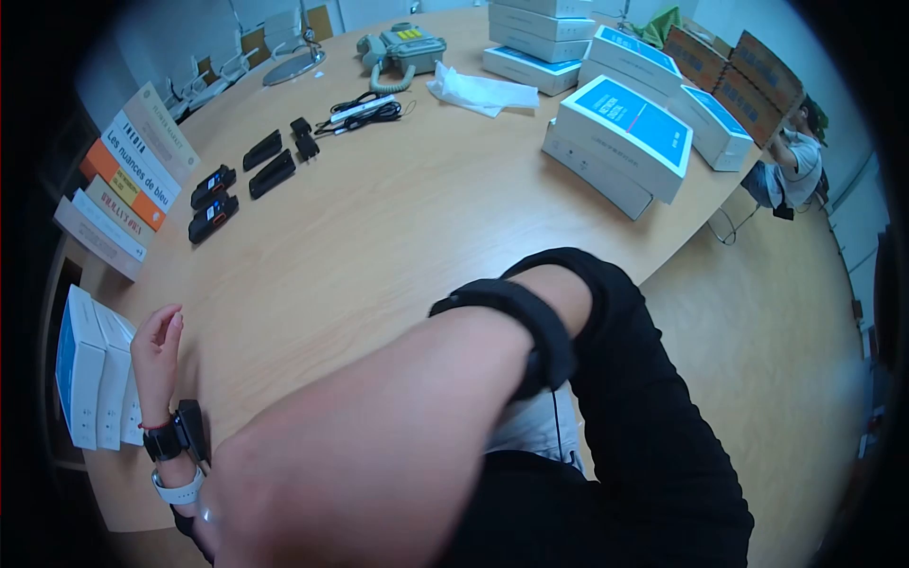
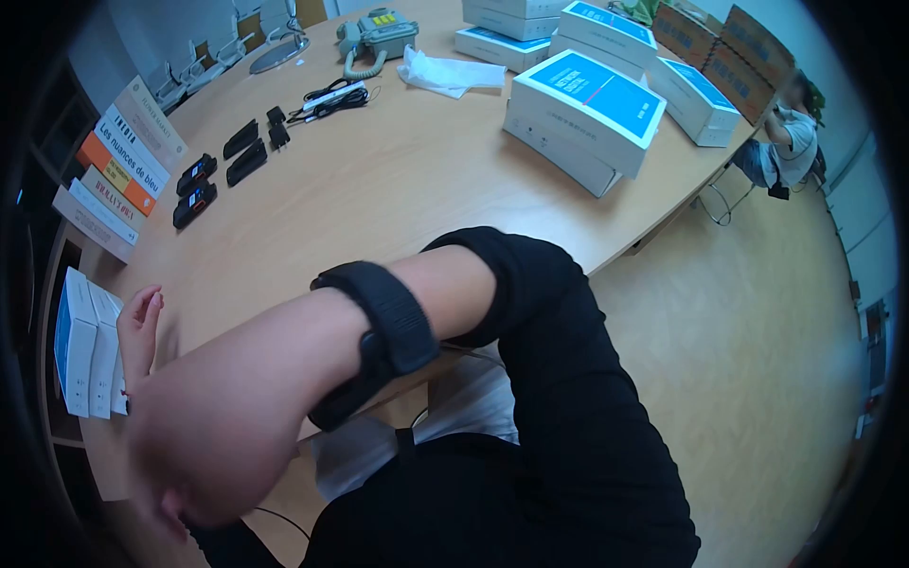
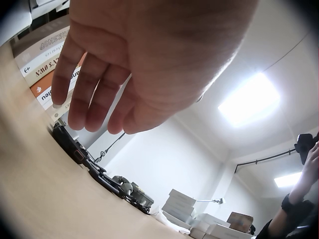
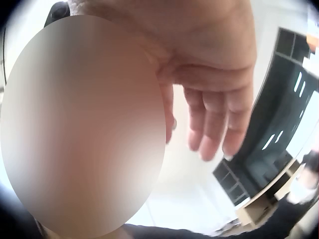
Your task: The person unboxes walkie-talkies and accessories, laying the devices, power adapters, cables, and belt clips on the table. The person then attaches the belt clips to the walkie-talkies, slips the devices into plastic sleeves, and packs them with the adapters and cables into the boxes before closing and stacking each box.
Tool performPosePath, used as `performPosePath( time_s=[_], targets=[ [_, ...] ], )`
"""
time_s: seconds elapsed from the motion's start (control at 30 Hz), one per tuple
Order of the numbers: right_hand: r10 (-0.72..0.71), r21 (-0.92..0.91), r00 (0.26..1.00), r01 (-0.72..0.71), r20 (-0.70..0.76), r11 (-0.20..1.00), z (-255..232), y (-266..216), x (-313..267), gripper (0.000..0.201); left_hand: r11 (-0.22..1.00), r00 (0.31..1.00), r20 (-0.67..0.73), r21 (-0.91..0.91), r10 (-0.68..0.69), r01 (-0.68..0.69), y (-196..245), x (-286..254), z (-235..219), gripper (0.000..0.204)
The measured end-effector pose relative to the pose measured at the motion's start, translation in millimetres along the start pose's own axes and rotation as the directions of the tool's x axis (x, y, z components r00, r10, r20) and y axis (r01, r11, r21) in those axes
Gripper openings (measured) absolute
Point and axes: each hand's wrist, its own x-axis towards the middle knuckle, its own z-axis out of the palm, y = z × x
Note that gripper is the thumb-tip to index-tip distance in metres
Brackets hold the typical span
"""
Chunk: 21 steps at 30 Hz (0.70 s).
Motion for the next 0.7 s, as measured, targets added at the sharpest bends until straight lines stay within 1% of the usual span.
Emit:
performPosePath(
  time_s=[0.03, 0.07, 0.1, 0.13, 0.17, 0.2, 0.23, 0.27, 0.3, 0.33, 0.37, 0.4, 0.43, 0.47, 0.53, 0.57, 0.63, 0.67, 0.7],
  targets=[
    [0.019, -0.141, 0.999, -0.012, 0.048, 0.99, 1.9, 7.7, 2.6, 0.024, 0.999, 1.0, -0.002, 0.031, 0.005, -0.005, 3.8, 1.1, -1.4, 0.018],
    [0.015, -0.157, 0.999, -0.007, 0.051, 0.988, -0.7, 4.5, 0.9, 0.024, 0.999, 1.0, -0.01, 0.035, 0.02, -0.02, 6.1, 3.3, -1.5, 0.018],
    [0.161, -0.395, 0.986, -0.128, 0.052, 0.91, -6.2, -0.3, -1.0, 0.021, 0.998, 0.999, -0.008, 0.043, 0.036, -0.036, 5.5, 3.2, -0.6, 0.017],
    [0.292, -0.607, 0.956, -0.218, 0.023, 0.764, -13.3, -2.6, -1.5, 0.018, 0.997, 0.999, -0.014, 0.055, 0.045, -0.044, 4.7, 0.5, -1.9, 0.017],
    [0.269, -0.608, 0.956, -0.282, -0.115, 0.742, -22.8, 5.4, -5.8, 0.02, 0.995, 0.997, -0.029, 0.077, 0.07, -0.068, 9.0, -0.3, -2.0, 0.015],
    [0.24, -0.597, 0.938, -0.345, -0.25, 0.724, -37.2, 19.5, -14.1, 0.023, 0.994, 0.996, -0.056, 0.093, 0.068, -0.062, 10.7, -0.6, -2.2, 0.015],
    [0.365, -0.503, 0.86, -0.505, -0.355, 0.701, -63.2, 32.1, -23.6, 0.025, 0.993, 0.995, -0.056, 0.085, 0.088, -0.083, 11.0, -0.1, -1.7, 0.015],
    [0.414, -0.525, 0.773, -0.632, -0.48, 0.57, -93.0, 43.9, -39.5, 0.025, 0.992, 0.993, -0.058, 0.074, 0.107, -0.103, 10.7, 0.2, -0.4, 0.015],
    [0.409, -0.465, 0.644, -0.757, -0.646, 0.458, -119.4, 57.9, -62.6, 0.023, 0.993, 0.993, -0.055, 0.072, 0.102, -0.098, 9.9, 0.8, 0.8, 0.014],
    [0.342, -0.501, 0.506, -0.858, -0.792, 0.109, -140.2, 72.3, -80.9, 0.021, 0.993, 0.994, -0.054, 0.072, 0.094, -0.09, 9.4, 0.4, 1.1, 0.014],
    [0.221, -0.506, 0.499, -0.862, -0.838, 0.027, -156.9, 90.0, -109.9, 0.018, 0.993, 0.993, -0.088, 0.089, 0.082, -0.074, 10.9, -0.5, 1.2, 0.014],
    [0.276, -0.435, 0.4, -0.897, -0.874, -0.076, -168.7, 102.3, -124.6, 0.017, 0.991, 0.993, -0.073, 0.099, 0.098, -0.09, 13.8, -0.3, 2.0, 0.014],
    [0.301, -0.413, 0.402, -0.91, -0.865, 0.026, -168.2, 107.5, -132.1, 0.017, 0.988, 0.992, -0.054, 0.11, 0.117, -0.11, 16.4, 0.0, 2.2, 0.014],
    [0.326, -0.386, 0.405, -0.914, -0.854, 0.125, -162.9, 112.9, -135.0, 0.017, 0.986, 0.99, -0.079, 0.13, 0.113, -0.102, 17.2, 0.2, 2.1, 0.014],
    [0.48, -0.497, 0.469, -0.864, -0.742, 0.077, -151.2, 126.8, -129.4, 0.017, 0.993, 0.997, -0.066, 0.109, 0.042, -0.034, 21.2, 0.2, 1.9, 0.015],
    [0.474, -0.513, 0.491, -0.853, -0.731, 0.093, -143.7, 132.5, -121.8, 0.017, 0.992, 0.996, -0.086, 0.123, 0.035, -0.024, 28.9, 1.1, 0.1, 0.015],
    [0.51, -0.547, 0.495, -0.835, -0.704, 0.056, -136.1, 142.1, -107.9, 0.017, 0.947, 0.993, 0.013, 0.298, 0.117, -0.116, 45.3, 11.9, -1.9, 0.017],
    [0.509, -0.557, 0.508, -0.828, -0.695, 0.064, -140.3, 144.0, -98.3, 0.017, 0.947, 0.994, 0.002, 0.304, 0.11, -0.105, 49.7, 23.1, -0.8, 0.017],
    [0.469, -0.606, 0.563, -0.792, -0.68, 0.073, -144.5, 146.2, -88.5, 0.018, 0.939, 0.992, 0.027, 0.322, 0.122, -0.124, 51.5, 38.5, 1.7, 0.017]
  ],
)
